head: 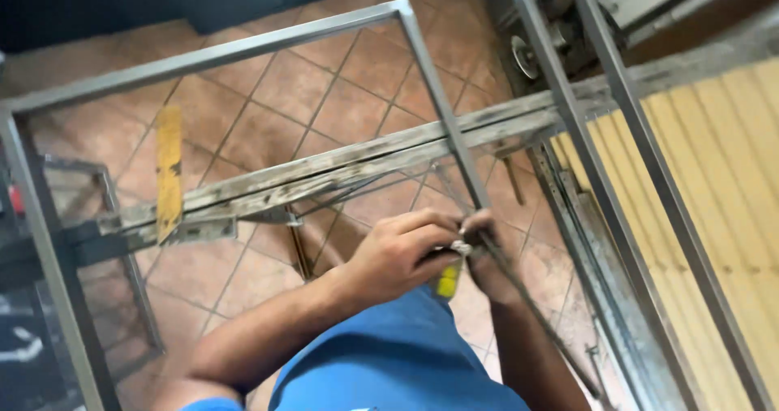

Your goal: Measuring and marking metal square tubing frames using a tape measure and a scribe

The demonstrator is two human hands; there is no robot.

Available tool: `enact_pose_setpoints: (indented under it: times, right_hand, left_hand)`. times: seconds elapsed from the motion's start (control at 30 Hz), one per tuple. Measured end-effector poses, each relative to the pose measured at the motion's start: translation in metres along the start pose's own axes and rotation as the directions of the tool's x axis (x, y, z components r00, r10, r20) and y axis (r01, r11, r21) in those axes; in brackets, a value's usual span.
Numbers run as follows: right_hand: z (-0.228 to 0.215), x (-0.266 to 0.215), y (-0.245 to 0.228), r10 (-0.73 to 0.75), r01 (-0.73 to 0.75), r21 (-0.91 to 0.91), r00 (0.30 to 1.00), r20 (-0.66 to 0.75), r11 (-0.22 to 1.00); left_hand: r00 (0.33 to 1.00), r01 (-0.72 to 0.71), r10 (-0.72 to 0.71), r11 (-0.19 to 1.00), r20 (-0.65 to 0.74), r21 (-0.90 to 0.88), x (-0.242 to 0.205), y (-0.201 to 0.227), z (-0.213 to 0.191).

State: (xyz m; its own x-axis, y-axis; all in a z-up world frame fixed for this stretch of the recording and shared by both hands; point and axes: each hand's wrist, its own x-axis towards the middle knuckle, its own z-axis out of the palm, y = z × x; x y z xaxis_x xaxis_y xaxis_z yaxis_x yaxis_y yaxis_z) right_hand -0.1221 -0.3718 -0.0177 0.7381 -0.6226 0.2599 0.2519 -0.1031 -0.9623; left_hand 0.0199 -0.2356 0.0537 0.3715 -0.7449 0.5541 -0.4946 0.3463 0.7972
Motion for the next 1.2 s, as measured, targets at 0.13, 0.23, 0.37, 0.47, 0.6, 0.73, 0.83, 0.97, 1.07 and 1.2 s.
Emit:
enact_pose_setpoints:
  times: [0.13, 0.23, 0.37, 0.47, 0.6, 0.73, 0.83, 0.97, 1.07, 1.2]
  right_hand:
    - [-0.057, -0.012, 0.041, 0.475, -0.453, 0.490, 0.875, 0.088, 0.744]
    - [-0.077, -0.014, 0.030, 0.202, -0.198, -0.139, 0.979, 0.013, 0.970]
    - [-0.087, -0.007, 0.006, 0.347, -0.375, -0.330, 0.927, -0.143, 0.867]
    - [-0.085, 0.000, -0.028, 0.533, -0.596, -0.290, 0.801, -0.272, 0.749]
    - [-0.080, 0.004, -0.037, 0.494, -0.619, -0.533, 0.784, -0.375, 0.578]
    - [-0.049, 0.042, -0.038, 0.524, -0.667, -0.366, 0.740, -0.421, 0.648]
    - [-0.034, 0.066, -0.030, 0.510, -0.667, -0.500, 0.745, -0.431, 0.552]
    - [-0.015, 0.094, -0.019, 0.490, -0.661, -0.550, 0.749, -0.446, 0.510]
    - [-0.005, 0.102, -0.005, 0.471, -0.672, -0.587, 0.738, -0.484, 0.451]
    - [0.000, 0.090, -0.005, 0.429, -0.684, -0.622, 0.727, -0.536, 0.382]
  left_hand:
    - [1.000, -0.027, 0.027, 0.999, 0.000, 0.025, 0.037, -0.023, 0.039]
    - [0.966, 0.252, -0.244, 0.964, 0.086, -0.090, 0.044, -0.045, 0.062]
    - [0.792, 0.604, -0.599, 0.739, 0.119, -0.298, 0.056, -0.103, 0.067]
    - [0.797, 0.588, -0.602, 0.751, 0.057, -0.300, 0.133, -0.105, -0.011]
    - [0.646, 0.730, -0.763, 0.621, -0.008, -0.284, 0.184, -0.196, -0.082]
    - [0.674, 0.737, -0.716, 0.633, 0.180, -0.237, 0.204, -0.283, -0.109]
    - [0.726, 0.671, -0.657, 0.742, 0.202, 0.003, 0.222, -0.310, -0.125]
    - [0.852, 0.370, -0.476, 0.842, 0.218, 0.392, 0.244, -0.357, -0.132]
    - [0.806, 0.383, -0.576, 0.682, 0.135, 0.623, 0.256, -0.358, -0.122]
    - [0.848, 0.144, -0.469, 0.652, 0.246, 0.745, 0.252, -0.386, -0.121]
